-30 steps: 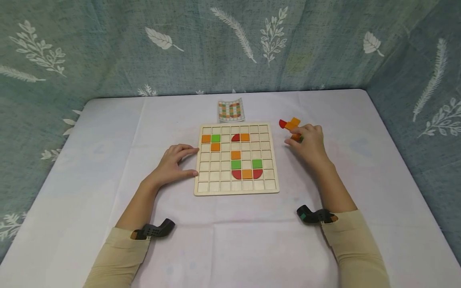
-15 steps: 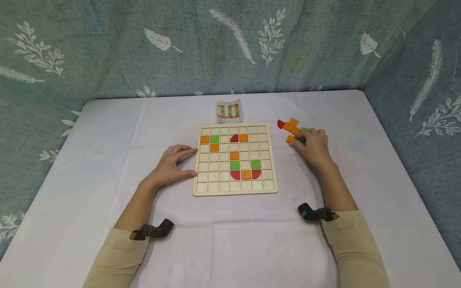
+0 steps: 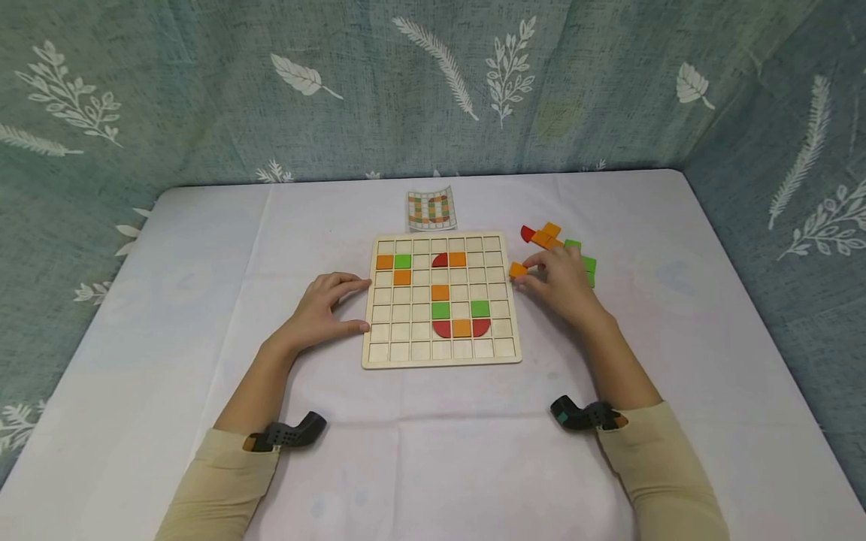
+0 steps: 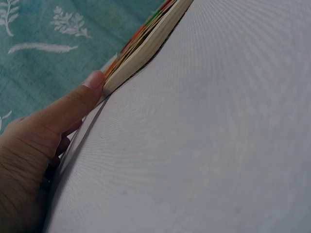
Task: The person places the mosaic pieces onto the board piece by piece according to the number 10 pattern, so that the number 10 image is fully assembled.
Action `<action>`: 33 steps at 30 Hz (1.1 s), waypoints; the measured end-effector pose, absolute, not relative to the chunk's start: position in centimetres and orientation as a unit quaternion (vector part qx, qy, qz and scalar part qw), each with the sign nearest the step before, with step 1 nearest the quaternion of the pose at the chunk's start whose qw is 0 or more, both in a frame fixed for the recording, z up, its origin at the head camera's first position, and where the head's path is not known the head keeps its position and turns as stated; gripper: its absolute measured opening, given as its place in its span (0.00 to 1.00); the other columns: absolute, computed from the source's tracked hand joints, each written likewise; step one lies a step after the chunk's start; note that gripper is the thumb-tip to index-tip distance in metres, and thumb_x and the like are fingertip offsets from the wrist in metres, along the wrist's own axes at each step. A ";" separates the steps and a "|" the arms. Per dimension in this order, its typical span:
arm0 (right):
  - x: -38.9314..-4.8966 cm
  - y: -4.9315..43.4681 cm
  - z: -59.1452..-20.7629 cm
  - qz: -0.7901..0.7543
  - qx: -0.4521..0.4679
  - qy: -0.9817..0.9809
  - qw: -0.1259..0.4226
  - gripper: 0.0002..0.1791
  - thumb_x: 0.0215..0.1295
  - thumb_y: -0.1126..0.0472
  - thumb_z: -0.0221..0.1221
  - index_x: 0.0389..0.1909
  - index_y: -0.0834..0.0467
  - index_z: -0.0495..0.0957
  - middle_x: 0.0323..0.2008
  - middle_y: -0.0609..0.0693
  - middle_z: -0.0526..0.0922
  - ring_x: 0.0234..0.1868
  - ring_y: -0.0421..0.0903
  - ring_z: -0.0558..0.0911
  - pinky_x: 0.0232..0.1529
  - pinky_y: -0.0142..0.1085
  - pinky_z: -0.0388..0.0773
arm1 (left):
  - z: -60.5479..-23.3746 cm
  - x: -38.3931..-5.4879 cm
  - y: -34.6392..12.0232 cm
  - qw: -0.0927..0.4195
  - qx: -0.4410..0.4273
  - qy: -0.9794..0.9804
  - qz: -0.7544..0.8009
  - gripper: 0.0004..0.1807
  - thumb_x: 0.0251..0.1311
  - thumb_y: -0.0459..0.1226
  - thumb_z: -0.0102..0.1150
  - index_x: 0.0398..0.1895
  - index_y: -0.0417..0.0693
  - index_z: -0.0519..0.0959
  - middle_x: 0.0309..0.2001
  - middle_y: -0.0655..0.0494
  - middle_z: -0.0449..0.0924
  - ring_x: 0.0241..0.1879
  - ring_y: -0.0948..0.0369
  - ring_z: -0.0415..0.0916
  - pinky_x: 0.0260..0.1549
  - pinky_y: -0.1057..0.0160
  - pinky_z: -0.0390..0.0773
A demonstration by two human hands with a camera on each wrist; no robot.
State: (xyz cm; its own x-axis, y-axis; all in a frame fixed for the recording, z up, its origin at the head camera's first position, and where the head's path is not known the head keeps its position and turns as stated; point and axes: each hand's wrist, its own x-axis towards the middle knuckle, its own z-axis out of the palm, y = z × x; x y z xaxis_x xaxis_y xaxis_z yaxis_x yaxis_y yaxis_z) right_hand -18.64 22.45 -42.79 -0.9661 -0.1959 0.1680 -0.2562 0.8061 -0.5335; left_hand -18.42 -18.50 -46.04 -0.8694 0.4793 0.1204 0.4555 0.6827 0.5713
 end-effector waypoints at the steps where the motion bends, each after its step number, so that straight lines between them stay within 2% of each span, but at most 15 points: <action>1: -18.5 22.1 -42.7 0.287 0.125 -0.949 0.051 0.18 0.53 0.60 0.69 0.41 0.67 0.79 0.37 0.62 0.76 0.46 0.58 0.64 0.47 0.50 0.58 | -46.0 -18.4 -18.5 0.019 0.255 0.917 0.306 0.40 0.43 0.52 0.72 0.63 0.53 0.72 0.57 0.53 0.69 0.58 0.52 0.61 0.56 0.49 0.58; 12: -18.7 19.5 -43.0 0.314 0.198 -0.928 0.040 0.17 0.50 0.59 0.71 0.39 0.64 0.80 0.34 0.57 0.76 0.44 0.55 0.64 0.45 0.46 0.59 | -45.9 -18.4 -18.4 0.018 0.257 0.916 0.308 0.40 0.43 0.53 0.72 0.63 0.53 0.72 0.57 0.53 0.69 0.58 0.52 0.61 0.57 0.49 0.58; 16: -18.9 19.0 -43.3 0.318 0.200 -0.927 0.024 0.17 0.50 0.58 0.71 0.39 0.62 0.81 0.32 0.55 0.75 0.42 0.52 0.63 0.42 0.42 0.58 | -45.9 -18.4 -18.4 0.017 0.257 0.917 0.306 0.40 0.42 0.53 0.72 0.62 0.53 0.72 0.57 0.53 0.69 0.57 0.52 0.62 0.56 0.50 0.59; 21: -19.1 18.6 -43.4 0.310 0.204 -0.929 0.004 0.18 0.51 0.56 0.70 0.39 0.62 0.81 0.35 0.55 0.79 0.42 0.52 0.64 0.43 0.42 0.58 | -45.8 -18.4 -18.4 0.016 0.257 0.917 0.304 0.41 0.42 0.54 0.72 0.62 0.53 0.72 0.57 0.53 0.69 0.57 0.53 0.62 0.56 0.50 0.59; 28: -19.2 18.6 -43.3 0.320 0.217 -0.922 -0.016 0.15 0.54 0.57 0.69 0.39 0.61 0.82 0.37 0.55 0.79 0.43 0.51 0.63 0.43 0.42 0.58 | -45.9 -18.4 -18.5 0.018 0.255 0.917 0.305 0.40 0.42 0.54 0.72 0.62 0.53 0.72 0.57 0.53 0.69 0.58 0.53 0.61 0.56 0.50 0.58; 33: -19.0 19.2 -42.9 0.333 0.197 -0.922 -0.022 0.15 0.54 0.58 0.69 0.41 0.60 0.82 0.34 0.54 0.76 0.44 0.51 0.62 0.41 0.42 0.57 | -46.0 -18.4 -18.5 0.021 0.252 0.919 0.303 0.40 0.43 0.54 0.72 0.63 0.54 0.72 0.58 0.53 0.69 0.58 0.52 0.60 0.57 0.50 0.58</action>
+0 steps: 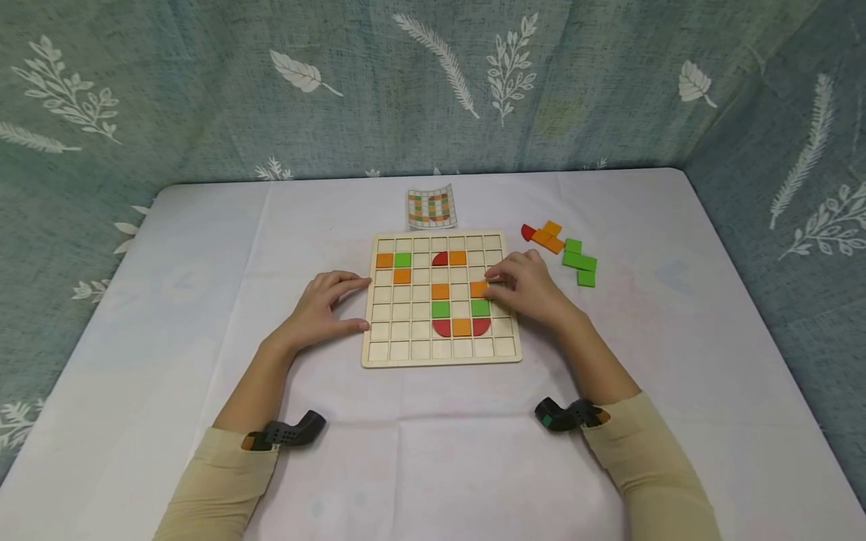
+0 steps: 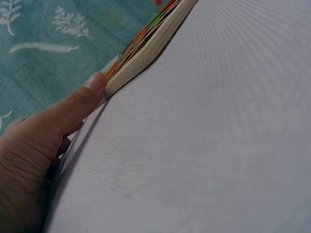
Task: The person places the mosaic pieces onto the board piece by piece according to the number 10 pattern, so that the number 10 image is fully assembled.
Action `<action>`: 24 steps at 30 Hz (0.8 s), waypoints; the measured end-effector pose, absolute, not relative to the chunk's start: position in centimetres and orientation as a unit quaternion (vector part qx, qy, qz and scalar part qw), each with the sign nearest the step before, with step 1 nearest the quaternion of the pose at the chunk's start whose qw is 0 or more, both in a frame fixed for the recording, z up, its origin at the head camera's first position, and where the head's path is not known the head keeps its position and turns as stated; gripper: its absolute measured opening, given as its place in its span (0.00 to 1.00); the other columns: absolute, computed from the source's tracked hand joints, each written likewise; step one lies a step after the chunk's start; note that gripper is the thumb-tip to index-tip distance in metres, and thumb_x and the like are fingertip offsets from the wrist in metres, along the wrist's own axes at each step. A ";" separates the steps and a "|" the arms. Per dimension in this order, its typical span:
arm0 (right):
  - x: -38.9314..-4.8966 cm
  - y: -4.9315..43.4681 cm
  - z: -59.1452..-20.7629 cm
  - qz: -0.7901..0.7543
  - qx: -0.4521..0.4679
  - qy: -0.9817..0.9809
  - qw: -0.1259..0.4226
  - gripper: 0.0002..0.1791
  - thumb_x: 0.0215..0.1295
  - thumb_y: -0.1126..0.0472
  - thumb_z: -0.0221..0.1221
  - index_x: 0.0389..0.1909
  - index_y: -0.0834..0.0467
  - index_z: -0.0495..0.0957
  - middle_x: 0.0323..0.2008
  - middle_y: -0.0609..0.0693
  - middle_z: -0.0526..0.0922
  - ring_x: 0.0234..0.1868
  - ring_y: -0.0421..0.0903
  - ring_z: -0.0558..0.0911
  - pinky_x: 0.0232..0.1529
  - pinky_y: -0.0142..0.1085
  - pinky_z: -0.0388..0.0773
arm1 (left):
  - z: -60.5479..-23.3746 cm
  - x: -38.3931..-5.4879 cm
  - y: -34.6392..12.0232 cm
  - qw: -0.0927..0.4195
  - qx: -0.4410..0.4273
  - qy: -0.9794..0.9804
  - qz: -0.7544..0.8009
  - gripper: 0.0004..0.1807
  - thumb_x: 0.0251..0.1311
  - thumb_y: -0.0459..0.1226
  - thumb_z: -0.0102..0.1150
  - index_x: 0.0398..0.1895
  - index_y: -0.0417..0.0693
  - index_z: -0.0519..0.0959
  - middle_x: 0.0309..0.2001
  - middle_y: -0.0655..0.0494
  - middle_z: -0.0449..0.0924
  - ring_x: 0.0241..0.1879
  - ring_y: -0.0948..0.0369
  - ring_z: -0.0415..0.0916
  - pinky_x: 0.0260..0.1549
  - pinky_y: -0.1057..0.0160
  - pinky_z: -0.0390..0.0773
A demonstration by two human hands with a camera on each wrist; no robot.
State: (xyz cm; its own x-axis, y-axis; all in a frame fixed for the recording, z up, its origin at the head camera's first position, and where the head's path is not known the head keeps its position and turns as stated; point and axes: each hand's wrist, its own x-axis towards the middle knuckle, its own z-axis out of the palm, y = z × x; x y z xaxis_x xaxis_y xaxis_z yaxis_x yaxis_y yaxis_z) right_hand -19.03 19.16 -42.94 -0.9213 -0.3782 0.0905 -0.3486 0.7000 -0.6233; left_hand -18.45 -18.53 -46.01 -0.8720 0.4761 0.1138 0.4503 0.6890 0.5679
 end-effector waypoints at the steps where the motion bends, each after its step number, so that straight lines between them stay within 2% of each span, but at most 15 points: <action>1: -19.0 19.4 -42.9 -0.334 -0.193 0.922 0.020 0.15 0.53 0.59 0.69 0.41 0.60 0.82 0.34 0.54 0.76 0.44 0.52 0.62 0.41 0.43 0.57 | -46.0 -18.4 -18.5 0.021 0.252 0.919 0.302 0.40 0.43 0.54 0.72 0.63 0.54 0.72 0.58 0.53 0.69 0.58 0.52 0.60 0.57 0.49 0.57; 8: -18.3 21.7 -42.7 -0.319 -0.155 0.935 -0.001 0.16 0.54 0.61 0.68 0.43 0.63 0.81 0.37 0.57 0.76 0.48 0.55 0.64 0.48 0.47 0.59 | -46.0 -18.4 -18.6 0.019 0.254 0.919 0.301 0.40 0.43 0.53 0.72 0.63 0.53 0.72 0.58 0.52 0.69 0.58 0.52 0.61 0.57 0.49 0.57; 13: -17.7 23.6 -42.5 -0.315 -0.106 0.943 -0.010 0.17 0.55 0.62 0.67 0.46 0.64 0.80 0.37 0.58 0.75 0.48 0.56 0.62 0.44 0.46 0.60 | -45.9 -18.4 -18.6 0.018 0.256 0.918 0.301 0.40 0.43 0.54 0.72 0.62 0.53 0.72 0.57 0.52 0.69 0.58 0.52 0.61 0.57 0.49 0.58; 18: -17.0 25.7 -42.3 -0.312 -0.065 0.948 -0.022 0.19 0.56 0.61 0.66 0.48 0.65 0.79 0.42 0.60 0.75 0.53 0.58 0.60 0.47 0.49 0.62 | -46.0 -18.4 -18.6 0.020 0.255 0.918 0.302 0.40 0.43 0.54 0.72 0.63 0.53 0.72 0.58 0.52 0.69 0.58 0.52 0.60 0.57 0.49 0.57; 24: -16.2 28.0 -42.3 -0.300 -0.054 0.951 -0.046 0.21 0.57 0.60 0.66 0.49 0.67 0.77 0.47 0.65 0.74 0.50 0.61 0.61 0.45 0.49 0.60 | -46.0 -18.5 -18.6 0.022 0.254 0.920 0.298 0.41 0.43 0.54 0.72 0.63 0.53 0.72 0.58 0.53 0.69 0.60 0.52 0.60 0.58 0.49 0.57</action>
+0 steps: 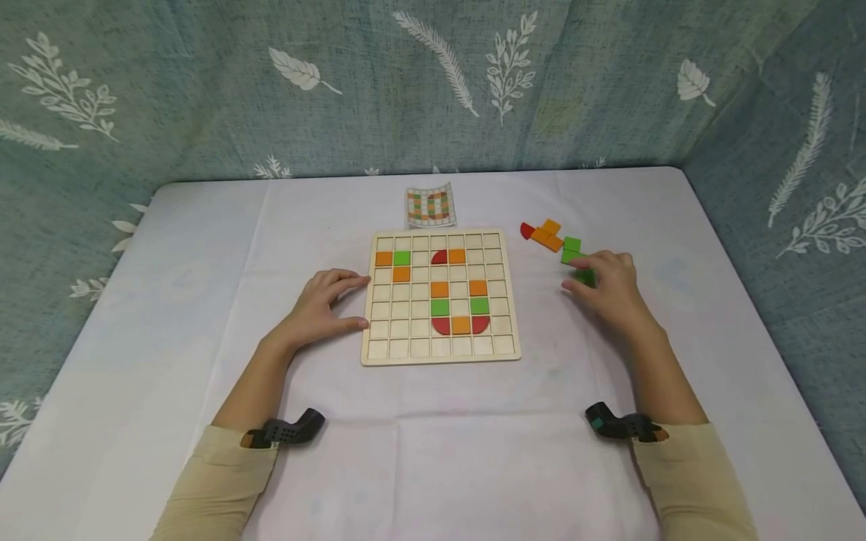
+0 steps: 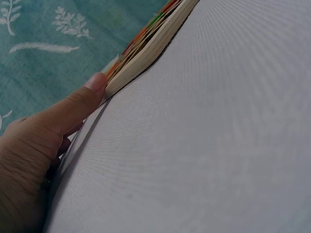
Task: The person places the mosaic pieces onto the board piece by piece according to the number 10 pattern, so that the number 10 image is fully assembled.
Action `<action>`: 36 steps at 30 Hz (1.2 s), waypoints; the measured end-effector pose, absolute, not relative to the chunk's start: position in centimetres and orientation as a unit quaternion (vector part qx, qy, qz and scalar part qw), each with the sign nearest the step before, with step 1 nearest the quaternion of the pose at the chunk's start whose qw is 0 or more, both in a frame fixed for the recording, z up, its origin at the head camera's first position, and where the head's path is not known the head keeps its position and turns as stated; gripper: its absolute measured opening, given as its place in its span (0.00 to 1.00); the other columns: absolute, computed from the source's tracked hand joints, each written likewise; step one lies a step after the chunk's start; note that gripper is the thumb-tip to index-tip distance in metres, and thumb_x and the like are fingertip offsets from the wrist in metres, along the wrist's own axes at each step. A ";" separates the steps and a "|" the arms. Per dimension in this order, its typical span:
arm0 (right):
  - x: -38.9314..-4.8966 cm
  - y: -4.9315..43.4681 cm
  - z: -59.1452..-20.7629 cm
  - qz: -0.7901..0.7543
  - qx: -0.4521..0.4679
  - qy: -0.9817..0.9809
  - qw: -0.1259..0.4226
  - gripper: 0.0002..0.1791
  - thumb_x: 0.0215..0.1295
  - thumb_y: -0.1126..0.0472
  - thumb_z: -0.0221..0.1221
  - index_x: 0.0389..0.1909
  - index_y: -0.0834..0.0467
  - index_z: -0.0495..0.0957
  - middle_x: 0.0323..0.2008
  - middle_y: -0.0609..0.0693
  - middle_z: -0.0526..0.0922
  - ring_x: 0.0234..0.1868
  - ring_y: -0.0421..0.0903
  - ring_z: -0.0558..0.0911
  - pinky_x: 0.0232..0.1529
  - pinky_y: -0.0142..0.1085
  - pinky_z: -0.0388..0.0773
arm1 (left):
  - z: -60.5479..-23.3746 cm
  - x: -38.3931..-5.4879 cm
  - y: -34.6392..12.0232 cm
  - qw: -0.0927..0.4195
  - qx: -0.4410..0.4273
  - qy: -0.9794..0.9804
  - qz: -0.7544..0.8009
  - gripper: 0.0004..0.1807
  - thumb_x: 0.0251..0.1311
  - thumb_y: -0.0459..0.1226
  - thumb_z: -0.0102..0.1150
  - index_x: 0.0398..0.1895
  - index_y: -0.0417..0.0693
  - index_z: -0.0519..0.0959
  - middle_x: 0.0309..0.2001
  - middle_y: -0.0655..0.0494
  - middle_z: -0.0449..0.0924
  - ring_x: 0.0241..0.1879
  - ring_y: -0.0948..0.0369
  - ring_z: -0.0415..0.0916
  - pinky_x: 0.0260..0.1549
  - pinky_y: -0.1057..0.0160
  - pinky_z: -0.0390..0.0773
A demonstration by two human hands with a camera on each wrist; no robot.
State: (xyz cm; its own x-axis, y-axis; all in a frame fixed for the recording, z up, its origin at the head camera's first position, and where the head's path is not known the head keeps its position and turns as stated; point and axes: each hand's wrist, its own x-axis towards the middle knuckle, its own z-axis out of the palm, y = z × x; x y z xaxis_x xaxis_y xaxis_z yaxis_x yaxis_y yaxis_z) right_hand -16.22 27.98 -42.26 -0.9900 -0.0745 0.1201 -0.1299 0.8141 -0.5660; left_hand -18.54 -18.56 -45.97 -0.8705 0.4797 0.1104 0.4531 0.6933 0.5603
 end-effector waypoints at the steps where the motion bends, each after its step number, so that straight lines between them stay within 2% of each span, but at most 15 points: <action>1: -16.1 28.3 -42.3 0.299 0.053 -0.952 0.049 0.21 0.57 0.61 0.66 0.49 0.68 0.77 0.47 0.65 0.74 0.50 0.61 0.61 0.44 0.48 0.59 | -46.0 -18.5 -18.6 0.023 0.253 0.920 0.299 0.41 0.43 0.54 0.72 0.63 0.53 0.72 0.58 0.53 0.69 0.60 0.52 0.60 0.58 0.49 0.57; 11: -15.9 29.9 -43.1 0.270 0.027 -0.962 0.033 0.20 0.60 0.60 0.63 0.48 0.70 0.76 0.50 0.69 0.72 0.50 0.63 0.61 0.43 0.47 0.58 | -45.9 -18.6 -18.5 0.027 0.248 0.921 0.300 0.41 0.43 0.55 0.71 0.63 0.53 0.72 0.58 0.53 0.68 0.60 0.52 0.59 0.58 0.49 0.57; 16: -15.8 29.6 -43.1 0.280 0.034 -0.959 0.021 0.19 0.59 0.60 0.64 0.46 0.70 0.77 0.45 0.68 0.74 0.47 0.61 0.62 0.42 0.46 0.59 | -45.8 -18.5 -18.5 0.030 0.244 0.921 0.302 0.41 0.43 0.55 0.72 0.63 0.53 0.72 0.58 0.53 0.68 0.60 0.53 0.60 0.58 0.49 0.57; 25: -15.8 27.5 -44.0 0.276 0.061 -0.959 0.017 0.21 0.65 0.58 0.59 0.49 0.72 0.74 0.46 0.67 0.73 0.49 0.60 0.64 0.48 0.52 0.64 | -46.1 -18.5 -18.5 0.027 0.251 0.918 0.305 0.41 0.43 0.55 0.71 0.63 0.53 0.72 0.58 0.53 0.69 0.59 0.53 0.60 0.58 0.49 0.57; 32: -15.9 24.8 -43.8 0.282 0.110 -0.953 0.032 0.18 0.61 0.59 0.63 0.45 0.69 0.74 0.42 0.63 0.75 0.52 0.59 0.66 0.54 0.52 0.63 | -46.1 -18.5 -18.5 0.021 0.256 0.917 0.304 0.41 0.43 0.55 0.71 0.63 0.53 0.72 0.57 0.52 0.69 0.59 0.52 0.60 0.58 0.49 0.57; 36: -16.0 22.9 -43.3 0.287 0.142 -0.947 0.034 0.18 0.59 0.60 0.64 0.45 0.67 0.75 0.40 0.59 0.75 0.49 0.56 0.67 0.50 0.49 0.64 | -46.0 -18.5 -18.6 0.022 0.254 0.919 0.300 0.41 0.43 0.55 0.71 0.63 0.53 0.72 0.58 0.52 0.69 0.59 0.52 0.60 0.58 0.49 0.57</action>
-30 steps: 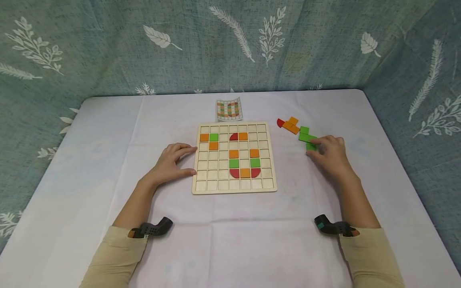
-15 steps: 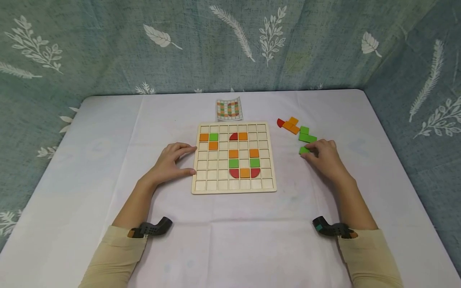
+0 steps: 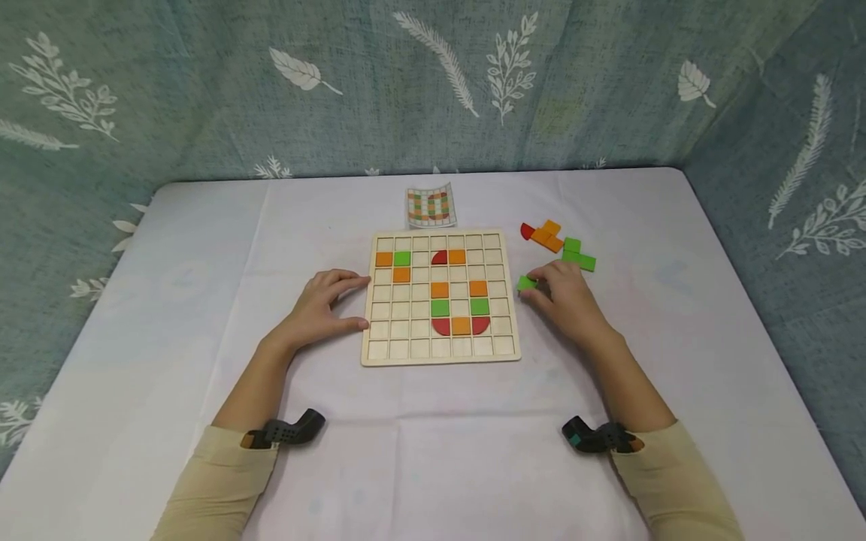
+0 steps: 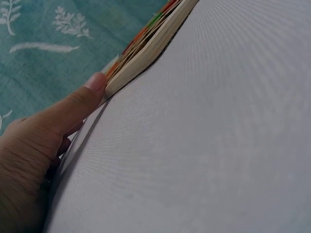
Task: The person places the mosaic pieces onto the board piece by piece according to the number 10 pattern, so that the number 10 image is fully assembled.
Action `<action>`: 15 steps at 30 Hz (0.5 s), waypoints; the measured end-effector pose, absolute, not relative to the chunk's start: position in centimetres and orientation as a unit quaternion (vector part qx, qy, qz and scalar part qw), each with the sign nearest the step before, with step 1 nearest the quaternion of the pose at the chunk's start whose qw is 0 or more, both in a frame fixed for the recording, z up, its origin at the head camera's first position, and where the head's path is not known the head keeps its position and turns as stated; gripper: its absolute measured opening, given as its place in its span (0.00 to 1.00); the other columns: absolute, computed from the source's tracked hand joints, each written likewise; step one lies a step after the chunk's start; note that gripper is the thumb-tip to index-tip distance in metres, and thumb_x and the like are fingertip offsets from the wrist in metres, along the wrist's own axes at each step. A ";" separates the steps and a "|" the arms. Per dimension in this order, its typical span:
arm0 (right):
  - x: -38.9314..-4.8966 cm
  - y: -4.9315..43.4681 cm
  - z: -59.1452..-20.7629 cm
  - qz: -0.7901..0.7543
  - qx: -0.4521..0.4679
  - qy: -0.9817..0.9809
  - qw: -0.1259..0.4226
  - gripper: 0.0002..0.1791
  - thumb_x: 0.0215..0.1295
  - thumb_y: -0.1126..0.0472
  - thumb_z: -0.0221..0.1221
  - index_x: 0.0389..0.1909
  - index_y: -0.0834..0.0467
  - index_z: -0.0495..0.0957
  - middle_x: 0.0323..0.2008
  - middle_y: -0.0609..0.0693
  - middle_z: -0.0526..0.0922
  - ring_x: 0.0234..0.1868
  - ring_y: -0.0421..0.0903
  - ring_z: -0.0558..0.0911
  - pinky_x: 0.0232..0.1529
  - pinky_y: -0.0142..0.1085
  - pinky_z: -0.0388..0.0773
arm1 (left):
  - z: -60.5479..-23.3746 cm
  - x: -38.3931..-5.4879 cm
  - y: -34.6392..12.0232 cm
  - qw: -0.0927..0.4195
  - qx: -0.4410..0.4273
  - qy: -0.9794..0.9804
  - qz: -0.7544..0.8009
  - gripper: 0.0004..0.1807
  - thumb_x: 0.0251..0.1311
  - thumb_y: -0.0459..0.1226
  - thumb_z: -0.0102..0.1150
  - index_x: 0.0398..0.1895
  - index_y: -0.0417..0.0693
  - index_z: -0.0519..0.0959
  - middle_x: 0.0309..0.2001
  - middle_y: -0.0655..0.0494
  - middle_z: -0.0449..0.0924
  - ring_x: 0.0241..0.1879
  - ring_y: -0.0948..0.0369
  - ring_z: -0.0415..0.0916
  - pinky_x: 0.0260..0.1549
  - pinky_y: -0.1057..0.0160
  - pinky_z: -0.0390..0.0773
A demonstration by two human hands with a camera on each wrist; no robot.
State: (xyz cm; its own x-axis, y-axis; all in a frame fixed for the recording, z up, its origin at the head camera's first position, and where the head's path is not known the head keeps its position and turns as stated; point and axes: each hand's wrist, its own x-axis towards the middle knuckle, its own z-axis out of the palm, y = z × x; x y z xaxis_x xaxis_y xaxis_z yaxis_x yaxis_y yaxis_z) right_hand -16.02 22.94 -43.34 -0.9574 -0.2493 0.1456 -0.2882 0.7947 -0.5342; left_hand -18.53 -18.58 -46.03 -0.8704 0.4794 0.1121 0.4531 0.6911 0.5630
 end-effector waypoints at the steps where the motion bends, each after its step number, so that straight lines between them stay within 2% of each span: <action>1: -16.1 22.5 -43.3 0.286 0.150 -0.946 0.035 0.18 0.59 0.60 0.65 0.45 0.66 0.75 0.40 0.59 0.76 0.48 0.55 0.67 0.49 0.48 0.64 | -46.0 -18.5 -18.6 0.023 0.253 0.919 0.300 0.41 0.43 0.56 0.71 0.63 0.53 0.72 0.58 0.52 0.69 0.59 0.52 0.60 0.58 0.49 0.57; 7: -16.0 19.4 -42.7 0.289 0.192 -0.938 0.026 0.18 0.58 0.59 0.66 0.45 0.64 0.77 0.39 0.55 0.75 0.43 0.51 0.66 0.44 0.42 0.64 | -45.9 -18.4 -18.8 0.026 0.251 0.918 0.305 0.41 0.43 0.56 0.71 0.63 0.53 0.72 0.58 0.53 0.69 0.59 0.52 0.60 0.58 0.49 0.57; 15: -16.1 15.4 -42.0 0.284 0.242 -0.927 0.028 0.18 0.59 0.56 0.64 0.45 0.63 0.78 0.40 0.55 0.78 0.44 0.51 0.68 0.46 0.43 0.67 | -46.0 -18.6 -18.5 0.027 0.248 0.917 0.311 0.41 0.43 0.55 0.72 0.63 0.54 0.71 0.58 0.53 0.68 0.60 0.53 0.59 0.59 0.49 0.56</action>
